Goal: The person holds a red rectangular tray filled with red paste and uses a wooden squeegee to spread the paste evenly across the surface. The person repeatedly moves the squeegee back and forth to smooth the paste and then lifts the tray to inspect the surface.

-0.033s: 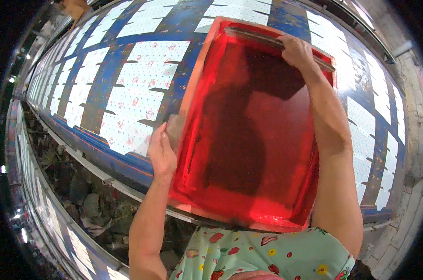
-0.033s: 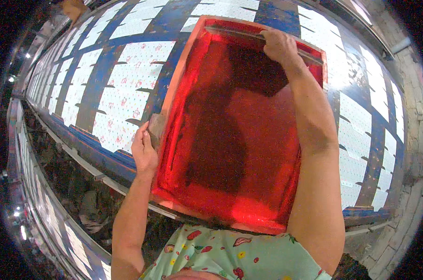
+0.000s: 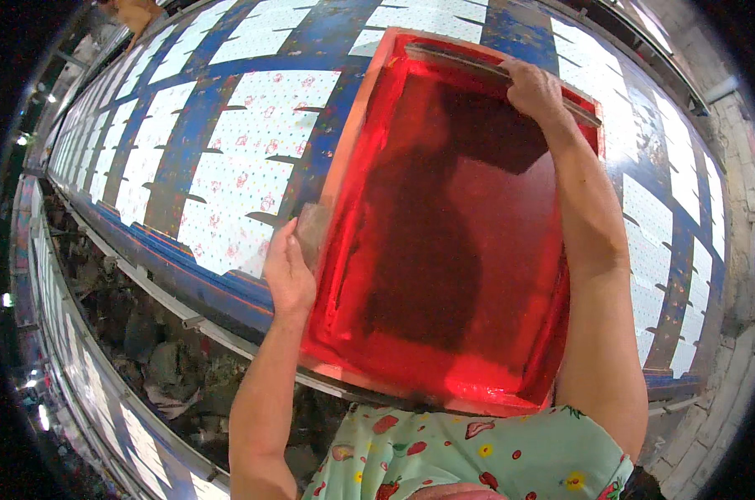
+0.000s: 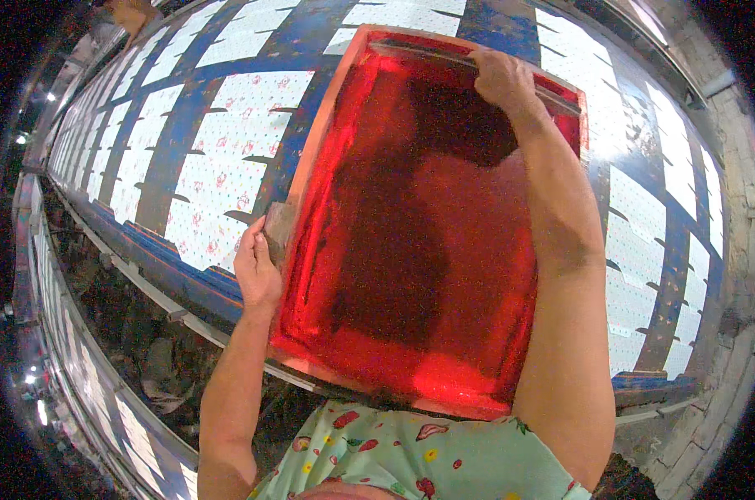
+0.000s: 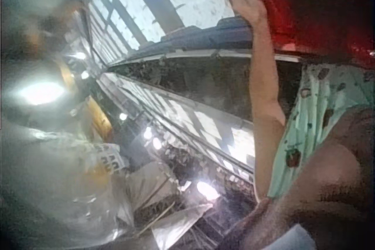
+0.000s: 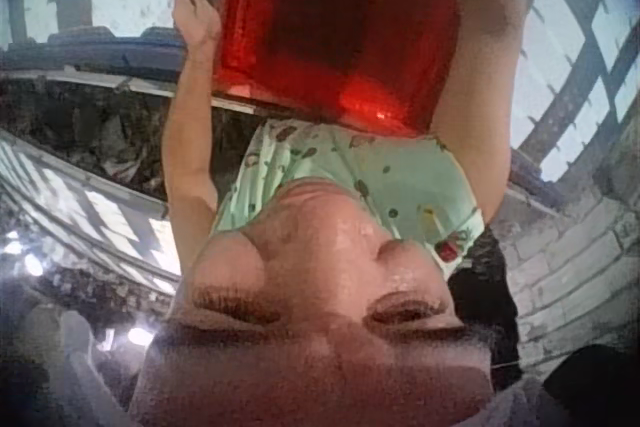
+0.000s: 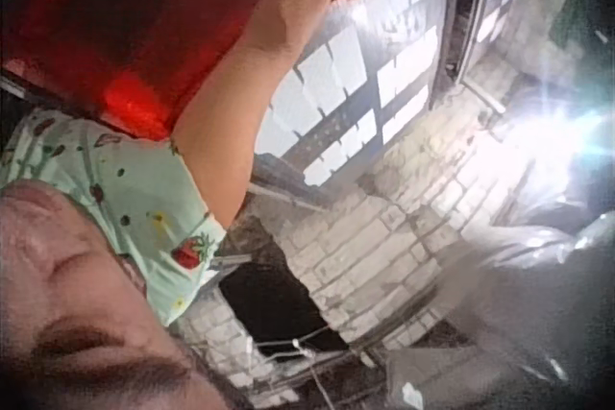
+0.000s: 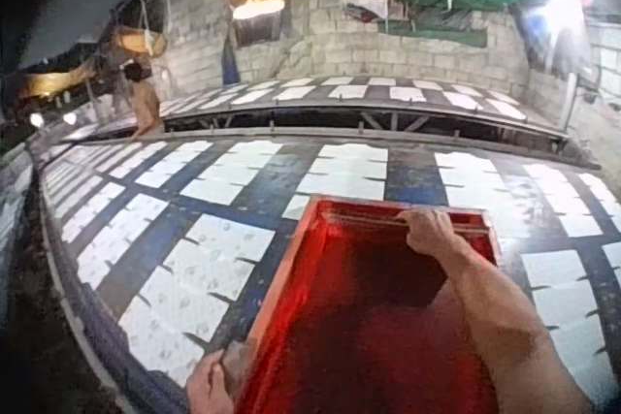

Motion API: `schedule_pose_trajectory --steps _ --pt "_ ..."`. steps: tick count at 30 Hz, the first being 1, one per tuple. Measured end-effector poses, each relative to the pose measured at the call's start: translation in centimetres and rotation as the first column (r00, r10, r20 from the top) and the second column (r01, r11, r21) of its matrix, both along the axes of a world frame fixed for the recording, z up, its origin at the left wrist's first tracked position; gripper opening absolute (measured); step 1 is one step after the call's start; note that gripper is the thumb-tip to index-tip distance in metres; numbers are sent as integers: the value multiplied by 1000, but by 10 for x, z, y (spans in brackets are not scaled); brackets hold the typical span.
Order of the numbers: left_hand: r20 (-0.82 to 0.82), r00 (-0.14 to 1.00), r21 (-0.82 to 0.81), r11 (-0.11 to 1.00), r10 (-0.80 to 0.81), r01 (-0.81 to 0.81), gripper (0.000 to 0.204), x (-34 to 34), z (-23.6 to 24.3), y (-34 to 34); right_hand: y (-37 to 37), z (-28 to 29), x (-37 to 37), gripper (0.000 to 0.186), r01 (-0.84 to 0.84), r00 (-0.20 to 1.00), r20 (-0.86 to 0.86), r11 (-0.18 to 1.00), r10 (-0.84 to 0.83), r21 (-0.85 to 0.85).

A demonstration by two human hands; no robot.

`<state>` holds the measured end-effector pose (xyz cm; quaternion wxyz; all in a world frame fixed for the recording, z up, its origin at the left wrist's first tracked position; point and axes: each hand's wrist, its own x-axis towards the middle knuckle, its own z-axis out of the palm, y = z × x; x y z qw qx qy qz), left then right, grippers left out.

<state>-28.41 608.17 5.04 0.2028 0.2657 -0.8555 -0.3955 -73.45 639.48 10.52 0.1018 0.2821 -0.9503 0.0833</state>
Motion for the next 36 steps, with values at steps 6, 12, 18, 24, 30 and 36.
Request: schedule_pose_trajectory --steps 6,12,18,24,30,36 --pt "-18 1000 -31 1000 3 -4 38 -9 -1 -1 2 12 -15 42 8 997 71 996 -14 93" --pt "1 1000 0 1000 5 -5 36 -12 -6 -5 6 25 20 43 -87 988 144 981 62 172" --pt "-96 995 -34 999 -39 36 33 -17 -17 -11 15 29 147 42 -121 979 185 979 90 164" --pt "-169 985 58 997 -44 55 37 -18 -20 -12 16 45 309 37 -104 965 252 986 68 131" --pt "-170 983 50 995 -72 82 54 -16 -20 -10 17 56 454 44 -90 946 320 990 52 105" --pt "-114 988 -101 991 -103 91 76 -11 -14 -2 17 53 543 44 -79 967 250 990 48 117"
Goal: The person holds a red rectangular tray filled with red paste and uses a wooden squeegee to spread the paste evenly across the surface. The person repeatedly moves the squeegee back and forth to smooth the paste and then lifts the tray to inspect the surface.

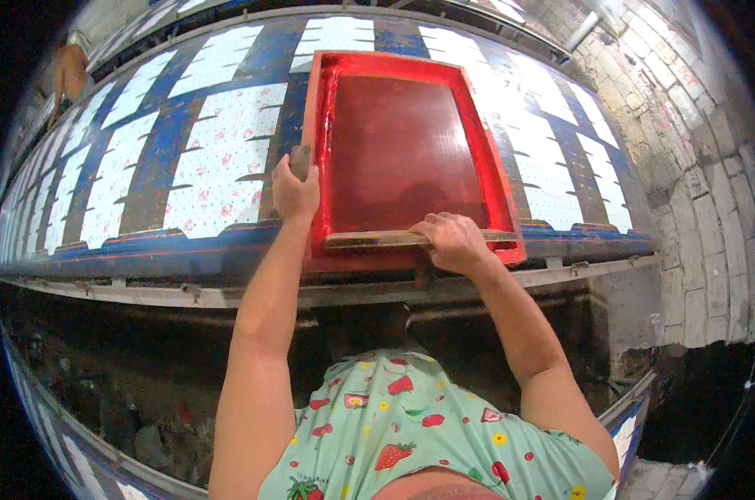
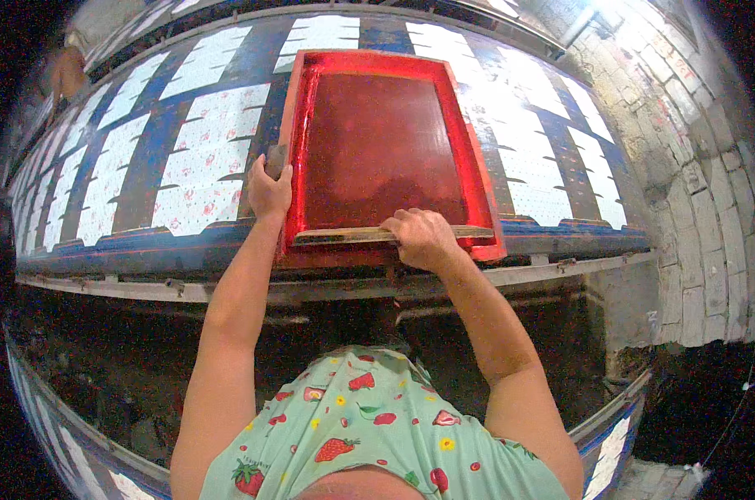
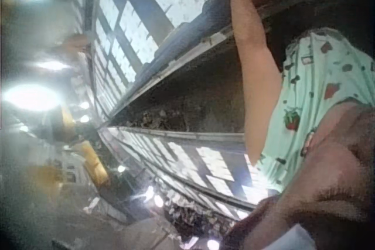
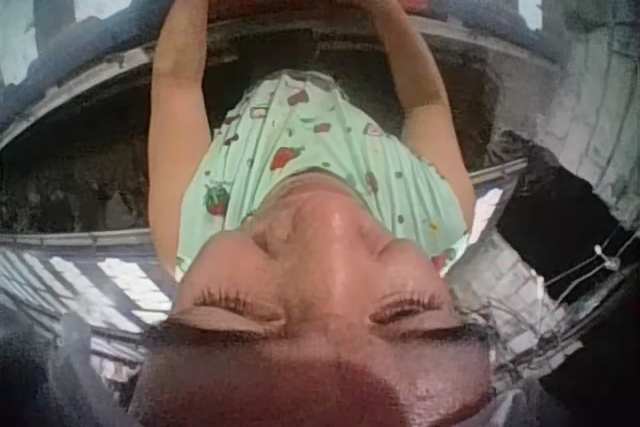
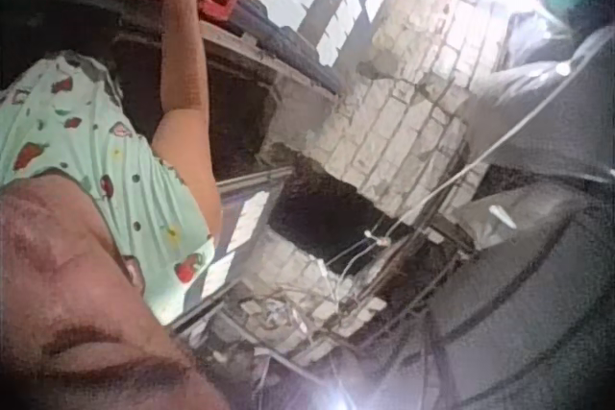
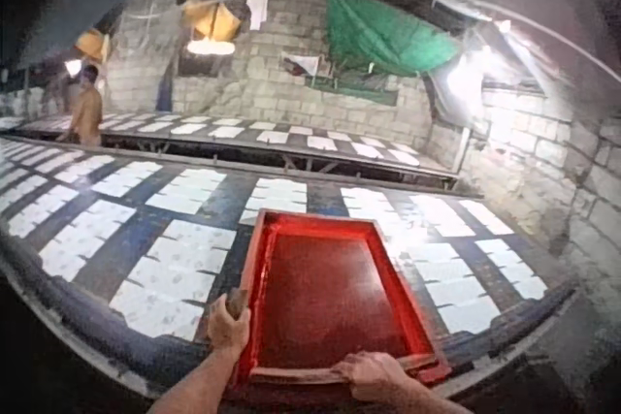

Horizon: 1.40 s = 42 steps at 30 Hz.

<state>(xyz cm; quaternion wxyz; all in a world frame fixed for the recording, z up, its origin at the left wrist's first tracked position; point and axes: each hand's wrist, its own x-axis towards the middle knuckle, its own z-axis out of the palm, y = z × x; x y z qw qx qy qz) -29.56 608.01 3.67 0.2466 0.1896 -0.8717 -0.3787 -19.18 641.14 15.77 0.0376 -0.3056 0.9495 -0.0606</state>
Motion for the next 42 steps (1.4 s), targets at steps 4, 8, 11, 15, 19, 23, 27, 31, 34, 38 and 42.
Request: schedule_pose_trajectory --steps 4,8,11,15,19,23,27,31,34,38,42 --pt "99 994 -19 999 51 -49 80 1 8 1 5 -5 26 48 -26 999 16 998 27 -63" --pt "187 979 -69 995 81 -69 74 6 17 2 17 -10 39 66 -60 998 -27 992 57 -115" --pt "233 972 -67 997 41 -26 71 8 23 0 47 -10 42 54 -92 994 37 957 106 -275" --pt "260 964 -45 998 53 -42 65 5 22 -2 113 -9 43 34 -110 989 -143 872 46 -476" --pt "247 965 -103 993 86 -62 57 4 22 0 195 -14 35 13 -30 959 -221 717 -175 -696" --pt "249 965 3 996 85 -88 49 3 28 7 246 -32 22 17 204 914 -45 554 -403 -807" --pt "201 976 -1 997 79 -80 50 4 28 9 266 -55 -1 43 250 879 -113 651 -463 -717" --pt "207 977 53 997 52 -64 50 1 18 -2 256 -72 -16 61 375 877 8 673 -481 -638" --pt "201 979 127 990 28 -54 48 -2 8 -11 242 -72 -27 68 537 835 214 661 -508 -524" --pt "166 986 167 985 7 -35 45 -3 2 -12 225 -68 -41 69 533 822 91 702 -563 -472" --pt "176 983 55 997 40 -51 44 -1 7 -9 217 -63 -47 65 570 804 149 675 -576 -468"
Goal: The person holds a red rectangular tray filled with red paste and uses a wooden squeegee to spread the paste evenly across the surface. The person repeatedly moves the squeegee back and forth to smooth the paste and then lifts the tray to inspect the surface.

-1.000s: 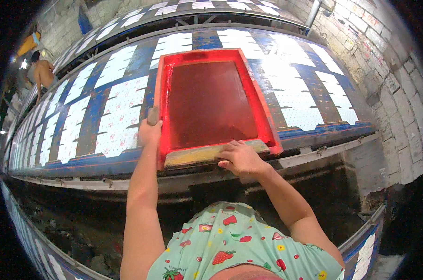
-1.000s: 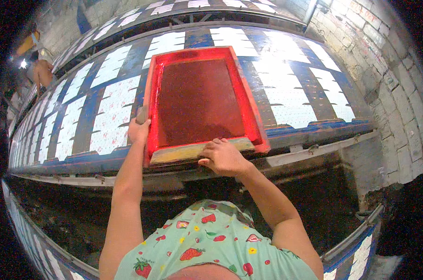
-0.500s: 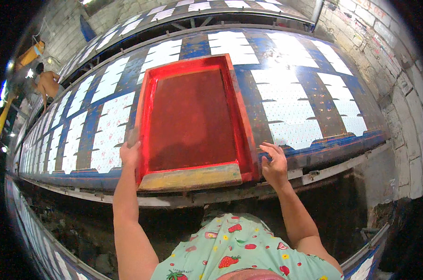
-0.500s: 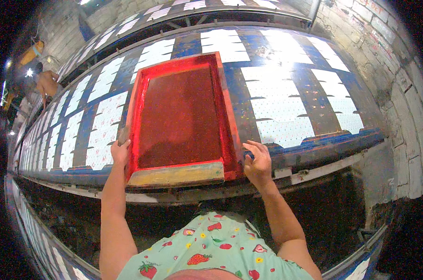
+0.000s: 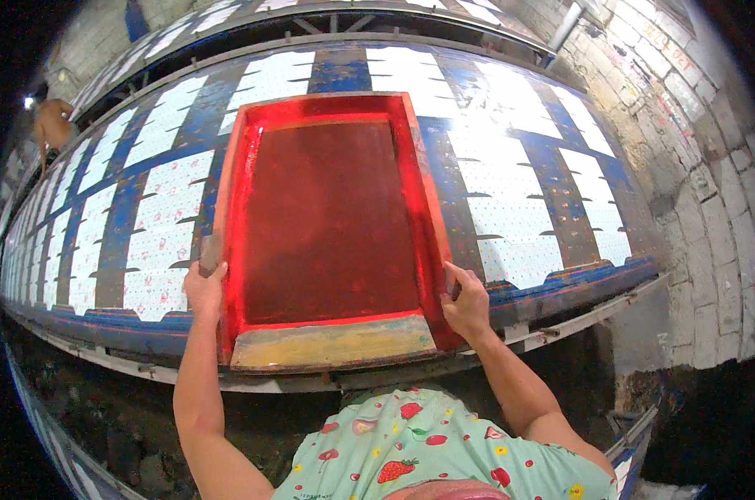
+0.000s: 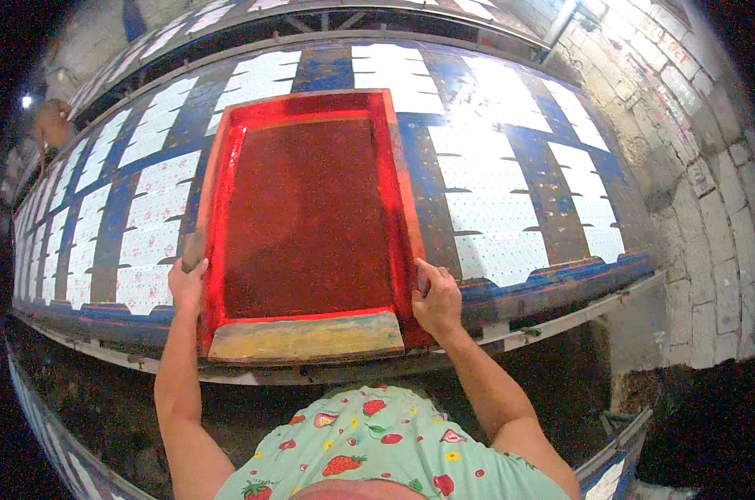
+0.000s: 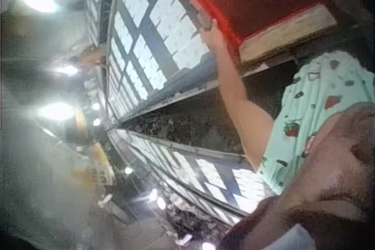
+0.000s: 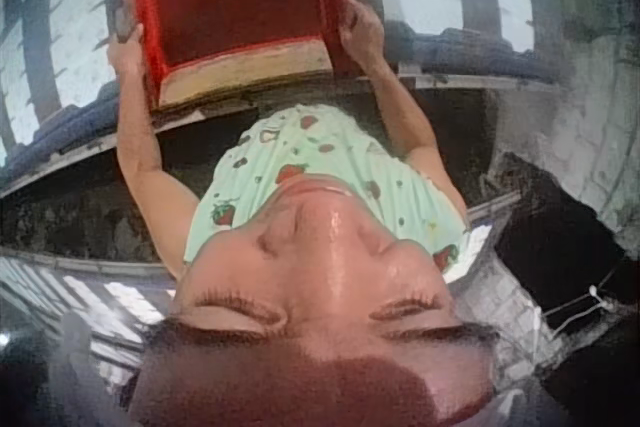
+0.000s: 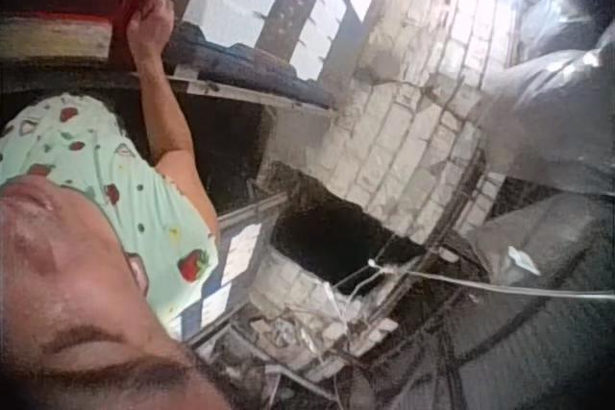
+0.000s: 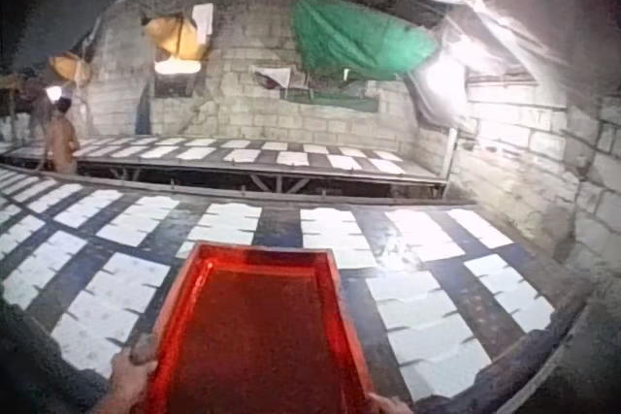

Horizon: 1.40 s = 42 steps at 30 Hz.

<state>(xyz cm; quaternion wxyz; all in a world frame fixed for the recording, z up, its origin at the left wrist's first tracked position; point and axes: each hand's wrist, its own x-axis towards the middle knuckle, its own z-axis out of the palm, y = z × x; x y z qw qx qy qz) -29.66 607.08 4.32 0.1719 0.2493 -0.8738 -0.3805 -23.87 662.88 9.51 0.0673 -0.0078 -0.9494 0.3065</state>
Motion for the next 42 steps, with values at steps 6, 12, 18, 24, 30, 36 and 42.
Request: schedule_pose_trajectory --steps 6,12,18,24,30,36,42 --pt "35 999 256 967 -10 0 40 0 12 -1 1 25 0 58 -40 990 -137 999 40 3" --pt "-24 999 542 839 -34 42 46 -15 39 7 24 61 -14 52 -95 970 -224 995 91 -7" --pt "-111 994 545 836 -8 67 46 -36 46 82 101 80 -25 51 19 999 -51 999 -20 -30" --pt "-171 985 531 840 -23 112 37 -43 47 219 222 69 -36 48 132 988 -71 987 -139 -87" --pt "-178 984 537 834 -32 124 40 -41 35 358 351 27 -31 49 183 970 -125 966 -208 -183" --pt "-140 990 513 854 -21 91 39 -27 22 448 439 11 -24 51 142 958 -223 974 -180 -178" --pt "-186 983 497 863 -2 95 41 -21 26 490 478 5 -24 51 118 971 -186 977 -150 -175"
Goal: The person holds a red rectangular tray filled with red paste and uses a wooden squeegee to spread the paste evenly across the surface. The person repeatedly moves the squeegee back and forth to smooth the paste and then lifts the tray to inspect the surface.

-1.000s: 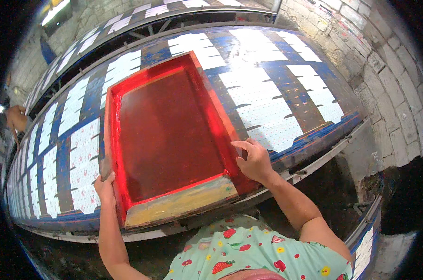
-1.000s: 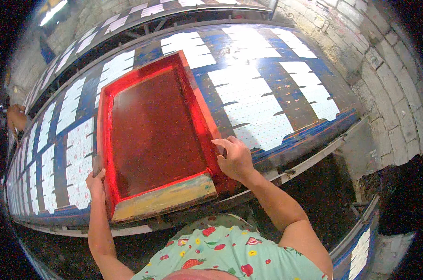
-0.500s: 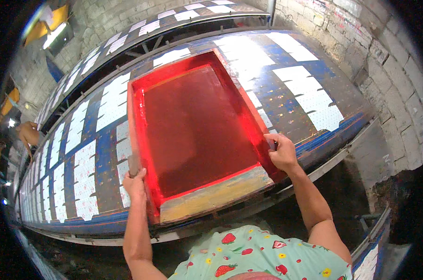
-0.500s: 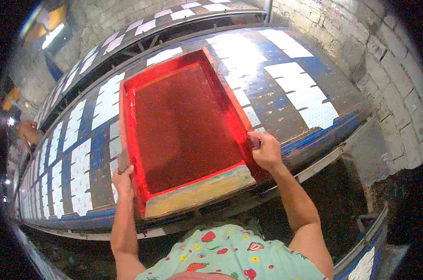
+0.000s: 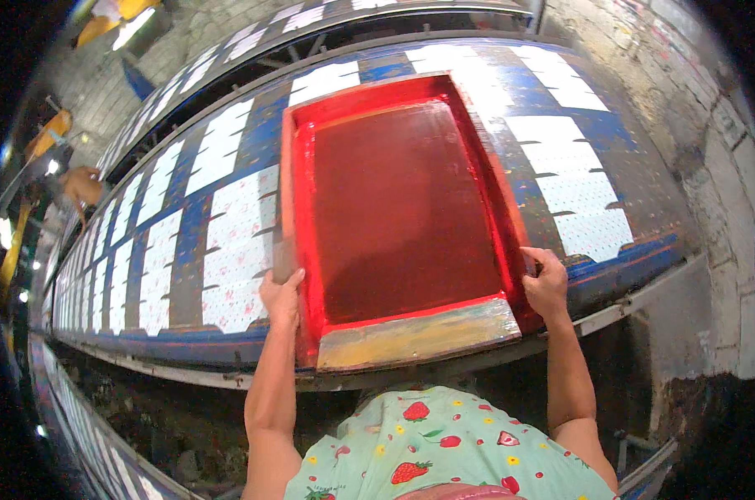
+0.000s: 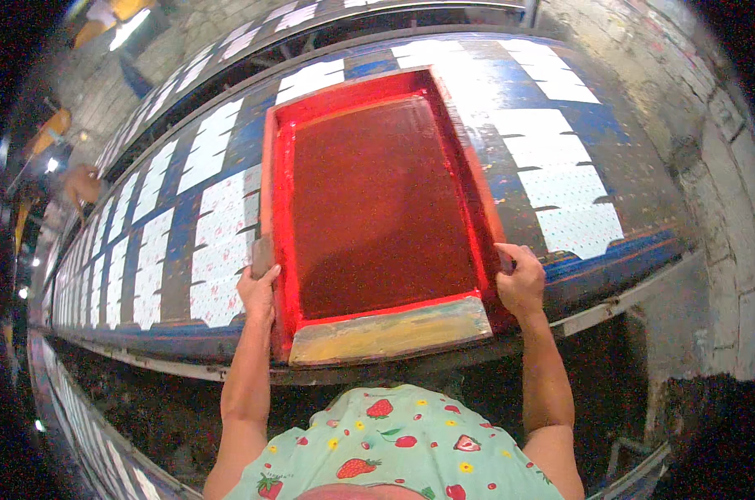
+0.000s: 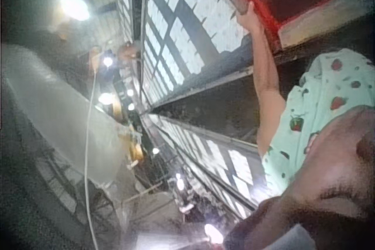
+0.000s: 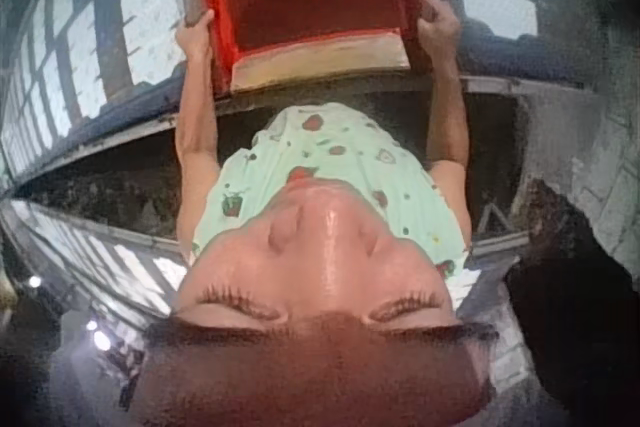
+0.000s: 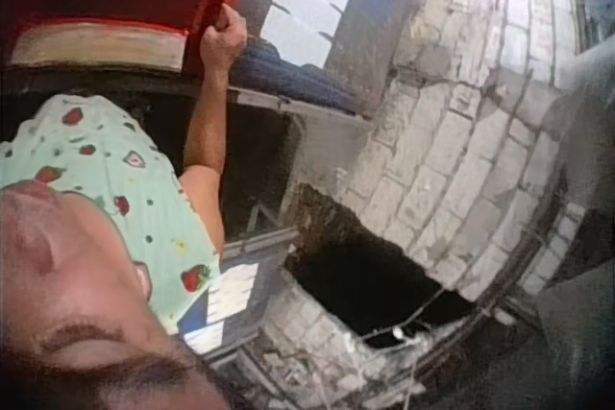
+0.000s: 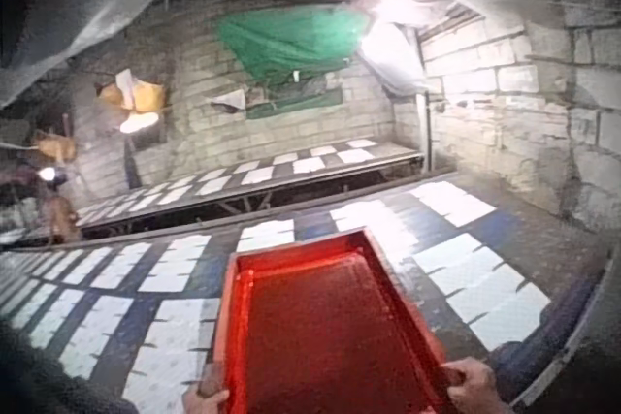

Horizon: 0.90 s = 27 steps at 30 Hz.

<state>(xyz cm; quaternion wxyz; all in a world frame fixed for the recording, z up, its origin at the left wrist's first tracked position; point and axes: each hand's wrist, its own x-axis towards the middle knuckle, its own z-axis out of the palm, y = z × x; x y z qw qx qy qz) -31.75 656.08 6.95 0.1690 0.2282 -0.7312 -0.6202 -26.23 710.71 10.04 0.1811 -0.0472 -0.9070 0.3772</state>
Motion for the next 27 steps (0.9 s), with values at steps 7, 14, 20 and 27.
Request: schedule_pose_trajectory --steps 7,14,20,27 --pt "91 996 -169 986 11 4 42 -2 4 17 21 -9 -3 53 -34 999 -9 997 34 -64" --pt "108 994 -224 974 13 12 39 1 4 20 29 -10 -2 57 -85 995 39 995 87 -49" --pt "117 991 -336 942 67 -24 38 -1 -5 19 32 -13 0 57 -127 988 76 984 137 -121" --pt "169 981 -420 907 94 -15 43 0 -3 26 13 17 11 58 -105 983 167 975 72 196"
